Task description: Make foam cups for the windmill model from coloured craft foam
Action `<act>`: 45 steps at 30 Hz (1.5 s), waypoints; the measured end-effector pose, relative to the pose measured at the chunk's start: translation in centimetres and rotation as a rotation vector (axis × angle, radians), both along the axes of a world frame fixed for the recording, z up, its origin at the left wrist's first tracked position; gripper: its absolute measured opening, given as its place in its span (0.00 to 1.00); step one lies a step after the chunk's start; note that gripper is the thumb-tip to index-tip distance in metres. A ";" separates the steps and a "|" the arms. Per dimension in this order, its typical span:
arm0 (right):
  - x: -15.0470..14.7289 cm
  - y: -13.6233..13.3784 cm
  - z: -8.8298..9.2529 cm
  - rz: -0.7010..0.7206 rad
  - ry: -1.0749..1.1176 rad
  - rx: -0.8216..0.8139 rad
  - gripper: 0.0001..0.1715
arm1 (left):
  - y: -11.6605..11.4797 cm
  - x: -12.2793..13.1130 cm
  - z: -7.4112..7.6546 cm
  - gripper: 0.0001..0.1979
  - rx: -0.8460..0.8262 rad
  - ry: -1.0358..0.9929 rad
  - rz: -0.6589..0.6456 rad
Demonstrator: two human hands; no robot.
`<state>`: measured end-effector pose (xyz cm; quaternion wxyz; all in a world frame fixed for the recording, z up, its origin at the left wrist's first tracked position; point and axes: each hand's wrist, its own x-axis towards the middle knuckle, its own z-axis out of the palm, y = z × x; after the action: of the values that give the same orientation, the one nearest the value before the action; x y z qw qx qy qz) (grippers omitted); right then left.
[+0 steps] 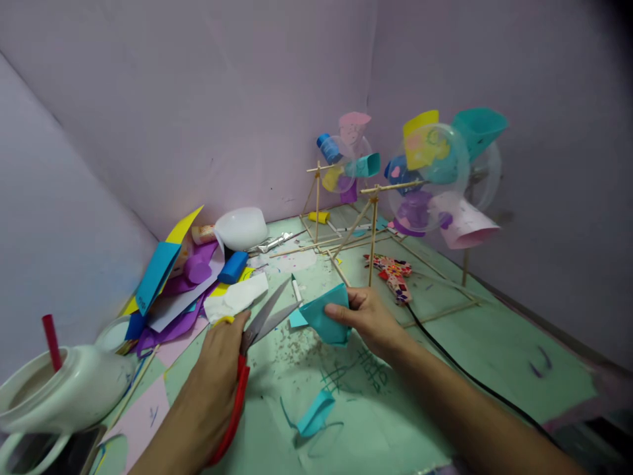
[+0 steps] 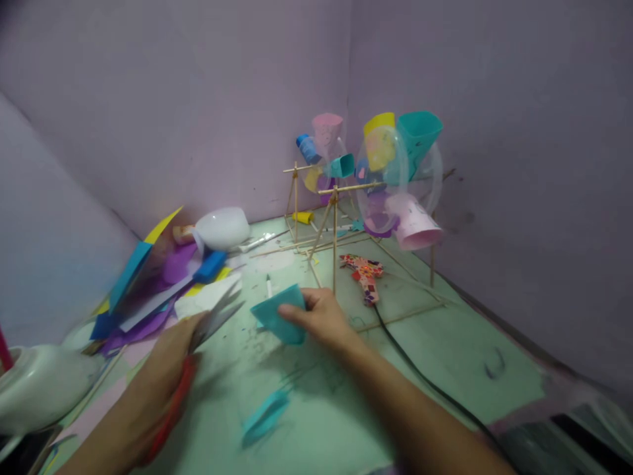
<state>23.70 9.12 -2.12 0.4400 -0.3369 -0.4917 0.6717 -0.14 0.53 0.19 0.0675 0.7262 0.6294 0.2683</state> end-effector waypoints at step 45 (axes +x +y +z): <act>-0.5 -1.0 0.4 0.062 -0.149 0.086 0.14 | -1.1 0.5 -0.5 0.23 -0.095 0.361 -0.125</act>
<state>23.21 8.12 -1.75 0.3954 -0.3514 -0.5615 0.6364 0.37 -0.55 -0.34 0.0042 0.7963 0.5967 0.0992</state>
